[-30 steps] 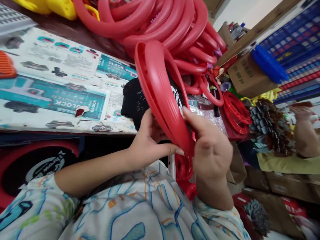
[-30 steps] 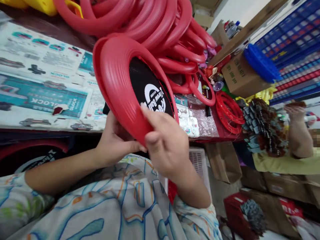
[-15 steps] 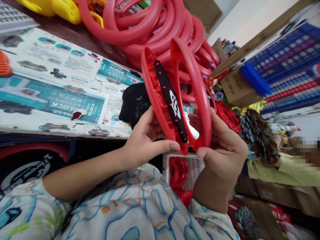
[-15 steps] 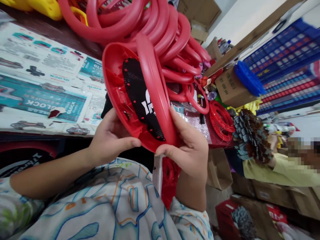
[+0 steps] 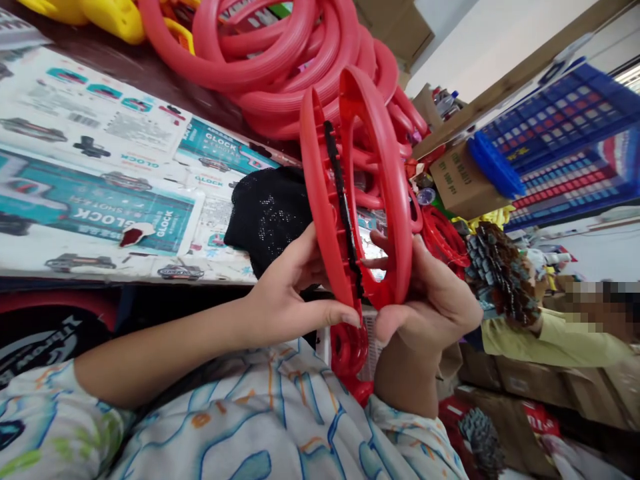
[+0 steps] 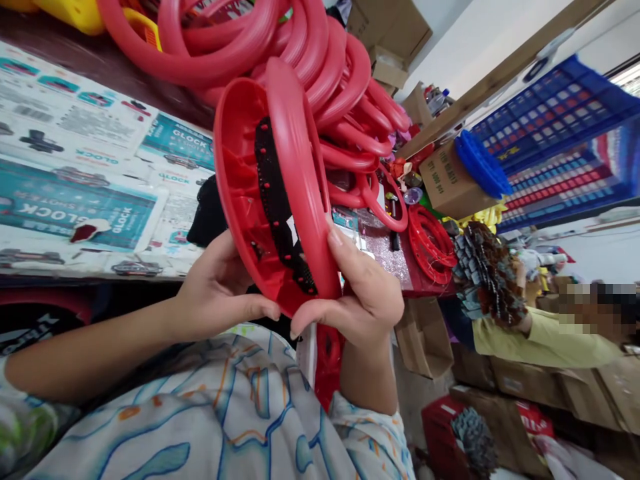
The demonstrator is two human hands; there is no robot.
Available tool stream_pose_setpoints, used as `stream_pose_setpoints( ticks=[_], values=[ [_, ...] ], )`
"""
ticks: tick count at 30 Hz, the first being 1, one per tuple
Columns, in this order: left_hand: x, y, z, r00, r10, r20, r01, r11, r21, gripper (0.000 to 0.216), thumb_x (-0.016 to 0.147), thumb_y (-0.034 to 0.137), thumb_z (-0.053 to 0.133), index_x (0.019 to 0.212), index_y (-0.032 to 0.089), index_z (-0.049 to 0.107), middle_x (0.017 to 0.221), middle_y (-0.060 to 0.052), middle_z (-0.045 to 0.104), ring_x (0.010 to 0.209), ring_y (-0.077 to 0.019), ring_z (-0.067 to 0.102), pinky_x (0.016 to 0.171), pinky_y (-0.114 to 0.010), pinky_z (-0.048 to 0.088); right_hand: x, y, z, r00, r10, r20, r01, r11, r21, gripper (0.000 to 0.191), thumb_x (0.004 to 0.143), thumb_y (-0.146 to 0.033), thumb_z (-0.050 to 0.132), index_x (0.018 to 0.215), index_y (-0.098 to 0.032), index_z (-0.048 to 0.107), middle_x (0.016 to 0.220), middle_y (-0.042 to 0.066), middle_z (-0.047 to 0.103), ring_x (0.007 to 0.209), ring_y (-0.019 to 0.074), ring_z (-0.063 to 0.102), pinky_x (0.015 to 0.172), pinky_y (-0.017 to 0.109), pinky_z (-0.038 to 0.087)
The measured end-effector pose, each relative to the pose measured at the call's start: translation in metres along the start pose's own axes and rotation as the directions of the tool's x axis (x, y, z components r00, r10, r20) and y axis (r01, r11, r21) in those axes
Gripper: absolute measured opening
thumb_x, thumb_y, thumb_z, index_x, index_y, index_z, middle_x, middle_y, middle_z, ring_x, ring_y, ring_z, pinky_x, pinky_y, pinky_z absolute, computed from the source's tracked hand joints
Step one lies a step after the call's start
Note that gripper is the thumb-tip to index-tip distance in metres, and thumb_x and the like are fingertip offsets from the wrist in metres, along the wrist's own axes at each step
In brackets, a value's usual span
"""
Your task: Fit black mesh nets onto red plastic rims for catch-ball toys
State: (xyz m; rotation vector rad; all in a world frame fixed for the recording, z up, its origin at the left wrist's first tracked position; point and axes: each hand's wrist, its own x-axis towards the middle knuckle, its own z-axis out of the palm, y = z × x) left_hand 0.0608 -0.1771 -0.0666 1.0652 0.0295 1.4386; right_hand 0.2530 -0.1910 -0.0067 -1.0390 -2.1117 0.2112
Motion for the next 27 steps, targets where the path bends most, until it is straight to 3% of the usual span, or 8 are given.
stream_pose_setpoints(
  ticks=[3, 7, 14, 19, 22, 27],
  values=[
    [0.000, 0.002, -0.001, 1.000, 0.013, -0.004, -0.013, 0.999, 0.036, 0.074, 0.073, 0.019, 0.084, 0.138, 0.033, 0.051, 0.130, -0.002, 0.065, 0.114, -0.0178, 0.067, 0.095, -0.025, 0.059, 0.002, -0.009, 0.002, 0.982, -0.146, -0.119, 0.135, 0.986, -0.099, 0.100, 0.063, -0.061, 0.082, 0.149, -0.028, 0.043, 0.138, 0.011, 0.062, 0.117, 0.0359, 0.066, 0.088, 0.051, 0.063],
    [0.002, 0.005, 0.000, 0.997, 0.060, 0.050, -0.063, 0.996, 0.063, 0.077, 0.073, 0.017, 0.083, 0.140, 0.035, 0.049, 0.136, -0.002, 0.062, 0.122, -0.0186, 0.063, 0.103, -0.028, 0.055, 0.003, -0.024, 0.004, 0.974, -0.192, -0.124, 0.167, 0.968, -0.187, 0.100, 0.064, -0.056, 0.083, 0.150, -0.025, 0.044, 0.133, 0.011, 0.065, 0.111, 0.0349, 0.069, 0.088, 0.049, 0.064],
    [0.001, 0.000, 0.001, 0.994, 0.068, 0.089, -0.070, 0.997, 0.017, 0.081, 0.075, 0.010, 0.081, 0.143, 0.037, 0.046, 0.140, 0.000, 0.057, 0.128, -0.0165, 0.058, 0.109, -0.029, 0.050, 0.003, -0.036, 0.000, 0.964, -0.245, -0.104, 0.213, 0.944, -0.251, 0.085, 0.073, -0.049, 0.079, 0.148, -0.027, 0.046, 0.136, 0.012, 0.063, 0.118, 0.0344, 0.066, 0.089, 0.051, 0.063],
    [0.003, -0.004, 0.001, 0.993, 0.038, 0.112, -0.044, 0.998, 0.050, 0.081, 0.072, 0.013, 0.084, 0.141, 0.034, 0.048, 0.138, -0.001, 0.057, 0.124, -0.0177, 0.060, 0.105, -0.027, 0.053, 0.003, -0.029, 0.014, 0.935, -0.314, -0.167, 0.274, 0.935, -0.224, 0.077, 0.085, -0.056, 0.064, 0.149, -0.018, 0.044, 0.126, 0.017, 0.068, 0.118, 0.0335, 0.066, 0.087, 0.049, 0.063],
    [0.004, -0.003, 0.001, 0.992, 0.012, 0.127, -0.022, 0.997, 0.077, 0.078, 0.074, 0.014, 0.082, 0.140, 0.033, 0.047, 0.131, -0.002, 0.059, 0.116, -0.0175, 0.063, 0.099, -0.026, 0.057, -0.001, -0.023, 0.021, 0.926, -0.344, -0.153, 0.306, 0.924, -0.230, 0.072, 0.093, -0.056, 0.054, 0.151, -0.015, 0.041, 0.137, 0.018, 0.062, 0.124, 0.0320, 0.062, 0.088, 0.044, 0.063],
    [0.006, 0.000, 0.002, 0.989, -0.035, 0.144, 0.019, 0.993, 0.115, 0.069, 0.078, 0.017, 0.079, 0.137, 0.031, 0.046, 0.120, -0.003, 0.060, 0.096, -0.0145, 0.066, 0.084, -0.023, 0.061, -0.007, -0.022, 0.023, 0.944, -0.313, -0.105, 0.269, 0.913, -0.307, 0.062, 0.099, -0.047, 0.049, 0.153, -0.021, 0.035, 0.150, 0.010, 0.050, 0.128, 0.0285, 0.060, 0.089, 0.043, 0.063]
  ],
)
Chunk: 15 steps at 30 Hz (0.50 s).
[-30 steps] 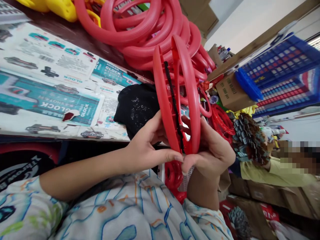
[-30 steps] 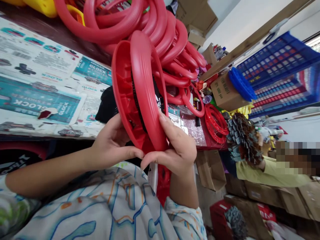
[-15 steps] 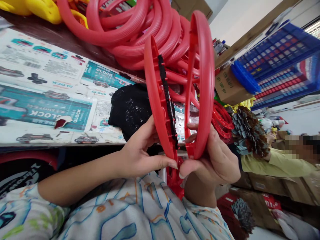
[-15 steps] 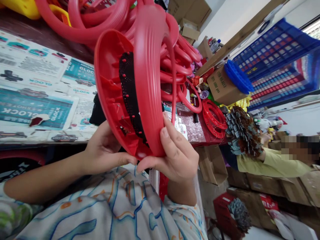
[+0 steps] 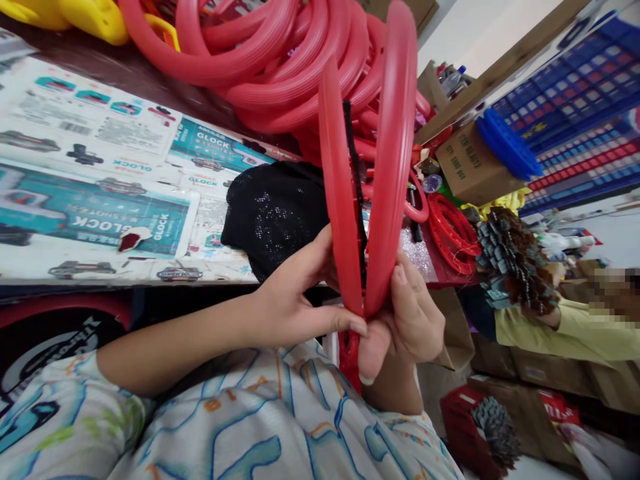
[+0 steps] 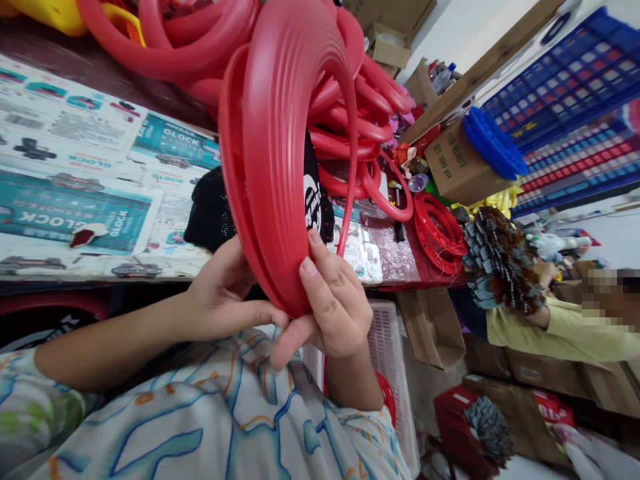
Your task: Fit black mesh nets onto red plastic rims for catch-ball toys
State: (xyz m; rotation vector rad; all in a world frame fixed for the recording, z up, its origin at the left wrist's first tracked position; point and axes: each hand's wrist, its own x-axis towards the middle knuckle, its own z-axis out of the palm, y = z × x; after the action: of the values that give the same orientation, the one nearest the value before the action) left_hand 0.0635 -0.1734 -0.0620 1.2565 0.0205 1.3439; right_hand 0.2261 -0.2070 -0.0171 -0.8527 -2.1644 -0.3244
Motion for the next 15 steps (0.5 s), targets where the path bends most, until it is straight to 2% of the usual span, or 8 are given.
stream_pose_setpoints(
  ticks=[3, 6, 9, 12, 15],
  values=[
    [0.000, -0.001, 0.001, 1.000, 0.000, -0.008, 0.001, 0.999, 0.040, 0.070, 0.078, 0.019, 0.079, 0.138, 0.030, 0.044, 0.119, -0.004, 0.059, 0.095, -0.0156, 0.066, 0.082, -0.024, 0.061, 0.000, -0.004, 0.000, 0.999, 0.040, -0.027, -0.040, 0.999, -0.028, 0.054, 0.099, -0.040, 0.050, 0.150, -0.021, 0.043, 0.146, 0.011, 0.055, 0.128, 0.0280, 0.060, 0.093, 0.043, 0.062],
    [0.000, -0.005, 0.001, 1.000, 0.024, -0.008, -0.024, 0.998, 0.053, 0.074, 0.076, 0.014, 0.079, 0.139, 0.031, 0.044, 0.116, -0.003, 0.059, 0.094, -0.0153, 0.066, 0.081, -0.023, 0.061, 0.000, -0.007, 0.004, 0.996, 0.042, -0.085, -0.039, 0.999, 0.032, 0.059, 0.097, -0.050, 0.051, 0.145, -0.016, 0.050, 0.140, 0.015, 0.059, 0.126, 0.0290, 0.061, 0.092, 0.043, 0.061],
    [-0.001, -0.007, 0.000, 0.998, 0.059, 0.000, -0.058, 0.996, 0.060, 0.082, 0.074, 0.008, 0.079, 0.143, 0.033, 0.043, 0.125, -0.003, 0.058, 0.104, -0.0182, 0.065, 0.089, -0.026, 0.060, 0.000, -0.006, 0.007, 0.988, 0.052, -0.142, -0.038, 0.994, 0.098, 0.061, 0.096, -0.057, 0.048, 0.141, -0.015, 0.055, 0.139, 0.014, 0.061, 0.125, 0.0278, 0.062, 0.094, 0.042, 0.061],
    [-0.002, -0.008, -0.001, 0.998, 0.058, 0.001, -0.058, 0.997, 0.053, 0.087, 0.074, 0.006, 0.078, 0.147, 0.034, 0.039, 0.133, -0.004, 0.057, 0.112, -0.0203, 0.064, 0.096, -0.030, 0.059, 0.002, -0.002, 0.009, 0.991, 0.052, -0.122, -0.038, 0.992, 0.120, 0.061, 0.094, -0.056, 0.052, 0.141, -0.017, 0.055, 0.139, 0.013, 0.061, 0.125, 0.0282, 0.062, 0.094, 0.041, 0.060],
    [-0.003, -0.009, -0.001, 0.998, 0.055, 0.003, -0.055, 0.998, 0.041, 0.085, 0.076, 0.009, 0.078, 0.147, 0.035, 0.038, 0.134, -0.005, 0.058, 0.111, -0.0202, 0.066, 0.096, -0.030, 0.059, 0.003, 0.004, 0.009, 0.990, 0.057, -0.125, -0.036, 0.986, 0.164, 0.065, 0.091, -0.061, 0.055, 0.142, -0.020, 0.054, 0.137, 0.012, 0.062, 0.120, 0.0281, 0.066, 0.088, 0.040, 0.062]
  ],
)
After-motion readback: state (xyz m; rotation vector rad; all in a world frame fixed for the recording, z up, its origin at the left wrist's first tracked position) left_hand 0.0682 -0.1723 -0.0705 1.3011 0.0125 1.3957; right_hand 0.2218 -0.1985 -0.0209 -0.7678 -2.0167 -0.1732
